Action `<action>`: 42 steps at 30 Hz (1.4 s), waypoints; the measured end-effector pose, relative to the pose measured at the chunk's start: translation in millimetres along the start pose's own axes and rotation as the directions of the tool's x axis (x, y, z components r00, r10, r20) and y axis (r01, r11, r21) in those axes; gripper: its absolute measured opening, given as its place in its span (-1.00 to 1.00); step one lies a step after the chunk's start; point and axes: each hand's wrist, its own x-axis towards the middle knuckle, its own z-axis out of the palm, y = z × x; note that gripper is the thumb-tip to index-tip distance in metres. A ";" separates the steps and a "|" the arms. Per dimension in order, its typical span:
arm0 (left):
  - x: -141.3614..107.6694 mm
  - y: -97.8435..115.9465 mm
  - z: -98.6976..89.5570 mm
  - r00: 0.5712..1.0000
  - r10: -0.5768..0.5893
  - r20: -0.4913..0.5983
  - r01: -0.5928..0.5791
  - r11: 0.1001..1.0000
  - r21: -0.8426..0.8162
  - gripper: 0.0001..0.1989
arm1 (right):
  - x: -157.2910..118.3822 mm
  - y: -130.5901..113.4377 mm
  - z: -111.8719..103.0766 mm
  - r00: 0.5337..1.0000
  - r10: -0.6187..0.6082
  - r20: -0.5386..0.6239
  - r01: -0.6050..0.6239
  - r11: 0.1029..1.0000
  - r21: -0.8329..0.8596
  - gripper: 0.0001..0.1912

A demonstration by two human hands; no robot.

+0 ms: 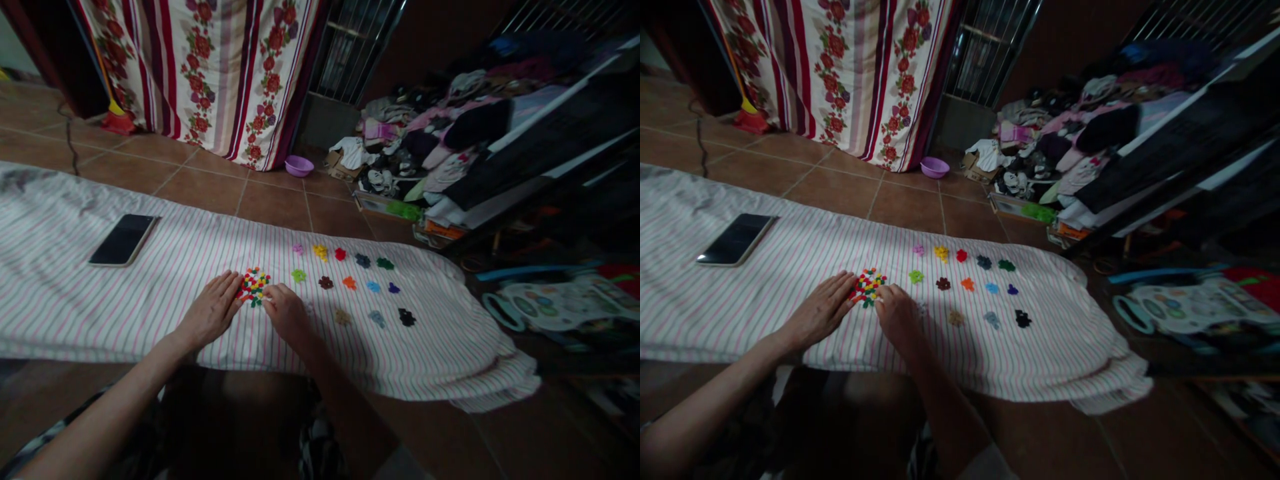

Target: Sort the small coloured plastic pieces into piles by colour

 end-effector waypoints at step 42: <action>12.4 13.6 -1.2 0.989 -0.146 0.031 0.134 0.960 0.247 -0.35 | -10.6 13.6 -13.9 0.991 -0.123 -0.049 0.126 0.990 0.068 -0.82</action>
